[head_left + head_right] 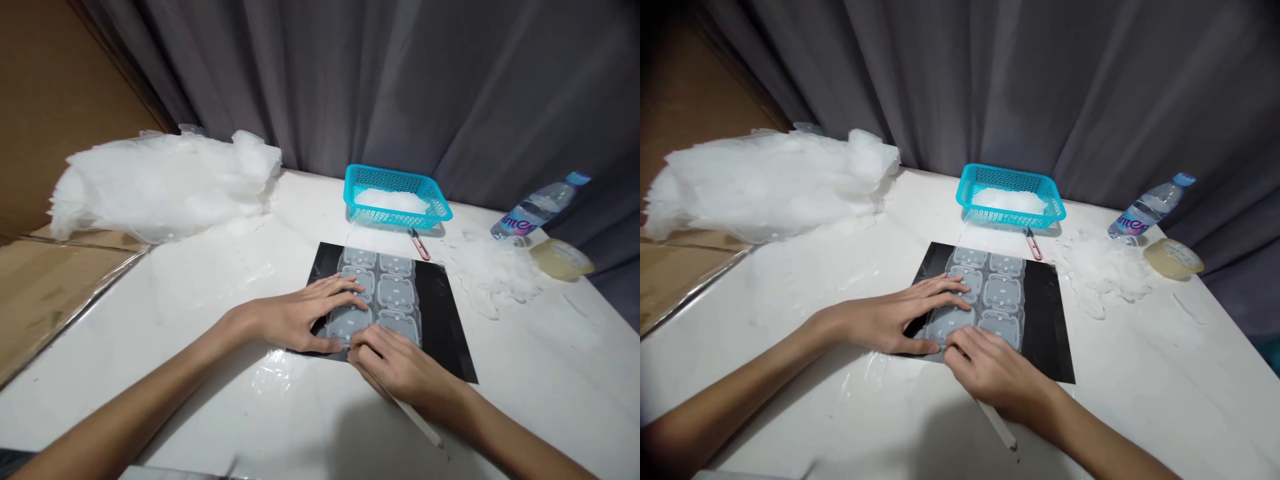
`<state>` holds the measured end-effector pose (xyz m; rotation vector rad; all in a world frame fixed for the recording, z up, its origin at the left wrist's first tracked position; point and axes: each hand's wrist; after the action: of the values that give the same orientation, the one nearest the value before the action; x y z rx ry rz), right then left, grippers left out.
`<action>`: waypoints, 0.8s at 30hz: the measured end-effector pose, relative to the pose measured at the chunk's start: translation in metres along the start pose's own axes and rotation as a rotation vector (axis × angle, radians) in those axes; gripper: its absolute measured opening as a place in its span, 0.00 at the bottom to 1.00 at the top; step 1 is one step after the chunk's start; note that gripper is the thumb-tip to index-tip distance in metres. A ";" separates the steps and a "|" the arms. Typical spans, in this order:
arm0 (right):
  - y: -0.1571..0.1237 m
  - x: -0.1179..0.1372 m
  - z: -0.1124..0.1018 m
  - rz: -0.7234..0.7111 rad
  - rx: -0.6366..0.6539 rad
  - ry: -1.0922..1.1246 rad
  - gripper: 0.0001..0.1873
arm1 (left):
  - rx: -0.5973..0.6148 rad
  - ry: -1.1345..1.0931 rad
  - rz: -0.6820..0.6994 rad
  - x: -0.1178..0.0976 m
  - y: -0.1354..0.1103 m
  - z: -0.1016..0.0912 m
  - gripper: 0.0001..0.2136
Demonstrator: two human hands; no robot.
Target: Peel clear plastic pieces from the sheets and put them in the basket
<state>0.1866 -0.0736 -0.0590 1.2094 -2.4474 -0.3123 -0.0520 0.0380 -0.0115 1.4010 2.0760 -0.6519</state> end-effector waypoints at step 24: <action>0.018 0.010 -0.017 0.126 -0.195 0.000 0.11 | -0.495 -0.633 -0.555 -0.053 -0.024 0.057 0.21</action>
<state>0.1755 -0.0709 -0.0345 0.9691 -2.4146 -0.5013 -0.0482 -0.0432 -0.0159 0.2751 1.8936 -0.6235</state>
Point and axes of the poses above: each hand's wrist, its own y-axis towards the middle knuckle, its own z-axis out of the palm, x = y × z
